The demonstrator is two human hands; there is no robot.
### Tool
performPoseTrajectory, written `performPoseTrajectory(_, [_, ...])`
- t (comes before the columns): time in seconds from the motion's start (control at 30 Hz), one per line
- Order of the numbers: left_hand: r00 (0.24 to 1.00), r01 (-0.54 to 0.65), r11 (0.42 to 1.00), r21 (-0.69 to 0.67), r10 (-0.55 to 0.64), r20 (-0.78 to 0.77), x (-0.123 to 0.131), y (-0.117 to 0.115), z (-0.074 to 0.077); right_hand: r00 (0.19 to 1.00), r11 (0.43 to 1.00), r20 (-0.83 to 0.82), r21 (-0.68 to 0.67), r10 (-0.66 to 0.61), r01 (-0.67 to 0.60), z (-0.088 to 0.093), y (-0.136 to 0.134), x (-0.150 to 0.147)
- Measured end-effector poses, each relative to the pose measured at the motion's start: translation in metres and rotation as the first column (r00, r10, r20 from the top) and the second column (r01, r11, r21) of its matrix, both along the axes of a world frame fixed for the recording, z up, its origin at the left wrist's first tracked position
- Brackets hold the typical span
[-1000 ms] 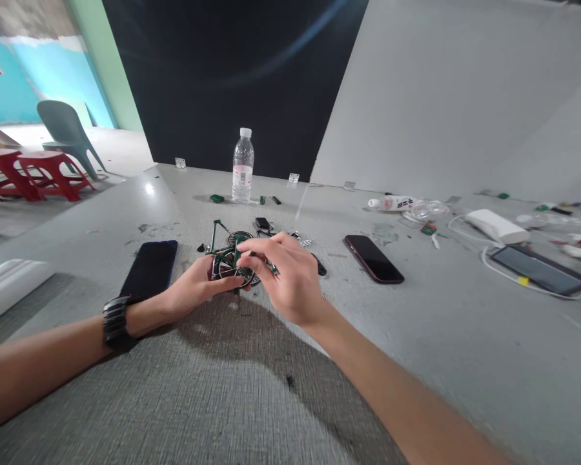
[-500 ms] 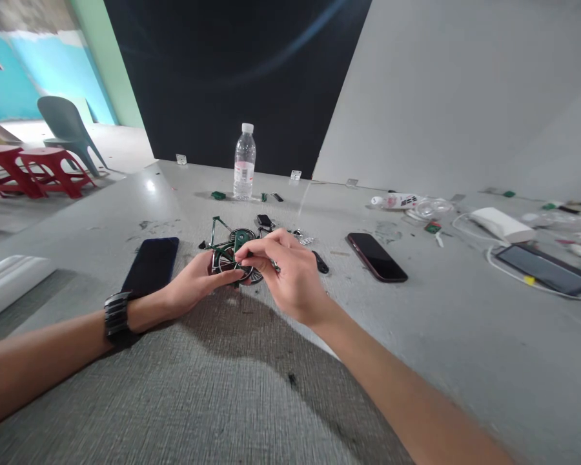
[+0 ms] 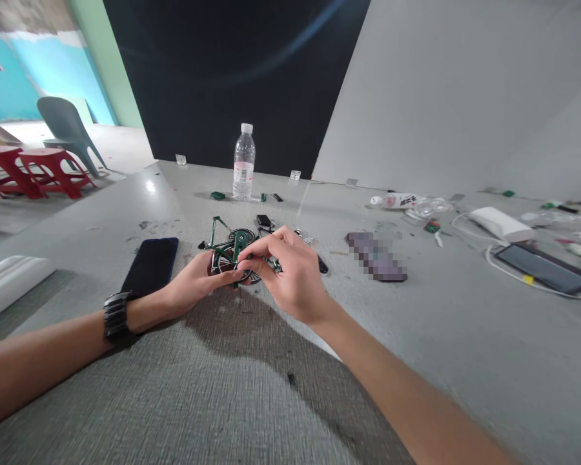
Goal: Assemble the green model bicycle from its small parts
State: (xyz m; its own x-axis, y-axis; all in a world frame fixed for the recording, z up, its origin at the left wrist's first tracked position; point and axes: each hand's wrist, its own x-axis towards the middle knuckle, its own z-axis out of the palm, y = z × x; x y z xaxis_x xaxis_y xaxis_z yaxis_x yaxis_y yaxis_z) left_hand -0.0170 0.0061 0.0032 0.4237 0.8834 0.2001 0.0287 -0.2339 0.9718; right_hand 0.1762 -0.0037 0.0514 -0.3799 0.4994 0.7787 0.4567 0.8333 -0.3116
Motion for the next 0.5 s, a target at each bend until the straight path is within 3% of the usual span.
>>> performPoseTrajectory(0.3, [0.992,-0.005,0.999,-0.042,0.010,0.126,0.0025,-0.0005,0.0004,0.997,0.997,0.017,0.030,0.074,-0.075,-0.0027,-0.0034,-0.0028])
performPoseTrajectory(0.5, [0.999,-0.043,0.998,-0.034,0.044,0.024,0.0022,-0.0036,0.0052,0.996,0.996,0.050,0.048,0.072,-0.075,-0.0041,-0.0019,-0.0016])
